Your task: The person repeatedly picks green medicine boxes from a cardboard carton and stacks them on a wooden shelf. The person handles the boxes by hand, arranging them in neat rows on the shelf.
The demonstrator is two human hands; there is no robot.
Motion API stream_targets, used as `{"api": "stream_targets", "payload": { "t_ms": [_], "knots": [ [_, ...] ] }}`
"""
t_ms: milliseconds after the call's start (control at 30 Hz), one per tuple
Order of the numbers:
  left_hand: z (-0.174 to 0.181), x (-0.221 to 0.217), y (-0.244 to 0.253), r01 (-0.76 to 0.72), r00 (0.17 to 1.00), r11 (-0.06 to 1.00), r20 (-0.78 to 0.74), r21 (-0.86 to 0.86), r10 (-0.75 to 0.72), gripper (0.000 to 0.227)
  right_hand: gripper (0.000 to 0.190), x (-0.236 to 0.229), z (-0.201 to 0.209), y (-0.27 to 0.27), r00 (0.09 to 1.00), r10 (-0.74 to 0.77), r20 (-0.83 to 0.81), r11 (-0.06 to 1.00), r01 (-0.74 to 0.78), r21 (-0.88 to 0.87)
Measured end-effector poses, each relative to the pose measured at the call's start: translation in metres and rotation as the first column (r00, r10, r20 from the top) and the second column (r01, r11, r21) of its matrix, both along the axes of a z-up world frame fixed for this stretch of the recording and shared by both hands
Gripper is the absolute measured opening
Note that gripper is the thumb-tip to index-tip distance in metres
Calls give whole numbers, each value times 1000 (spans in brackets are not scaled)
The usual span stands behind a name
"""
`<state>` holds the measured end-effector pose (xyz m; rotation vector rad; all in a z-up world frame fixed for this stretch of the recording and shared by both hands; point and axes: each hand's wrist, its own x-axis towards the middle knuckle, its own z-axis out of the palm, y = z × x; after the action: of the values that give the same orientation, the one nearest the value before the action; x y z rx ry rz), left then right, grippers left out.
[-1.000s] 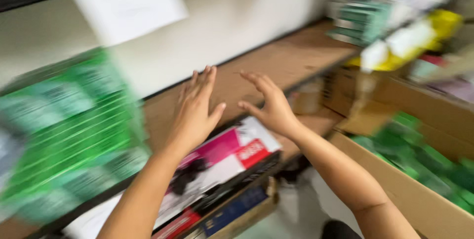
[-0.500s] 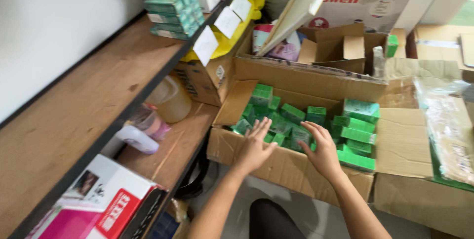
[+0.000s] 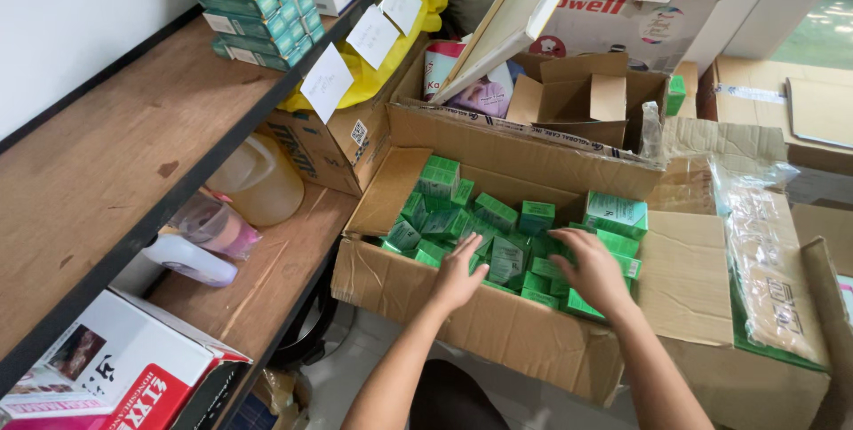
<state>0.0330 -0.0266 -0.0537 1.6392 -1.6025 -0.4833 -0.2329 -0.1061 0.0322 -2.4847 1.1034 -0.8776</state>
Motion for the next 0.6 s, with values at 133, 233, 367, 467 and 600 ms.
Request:
{"api": "stream_targets", "payload": {
  "t_ms": [133,233,367,467,600],
  "knots": [
    [-9,24,-1,-83,993,996,-83,-24,81,58,46,67,-20,-27,988,140,-70,977,-126,172],
    [-15,39,1,-148,984,988,-112,-52,142,55,46,123,-55,-46,972,235,-25,945,-223,241],
    [-26,51,1,-202,968,978,-161,-49,192,52,57,164,-121,-58,945,321,-63,849,-257,461],
    [-35,54,10,-168,974,981,-169,-100,150,52,62,169,-167,-66,812,583,-20,749,-528,400],
    [-36,52,23,-149,921,987,-355,61,161,54,55,159,-203,-70,781,617,97,630,-564,534]
  ]
}}
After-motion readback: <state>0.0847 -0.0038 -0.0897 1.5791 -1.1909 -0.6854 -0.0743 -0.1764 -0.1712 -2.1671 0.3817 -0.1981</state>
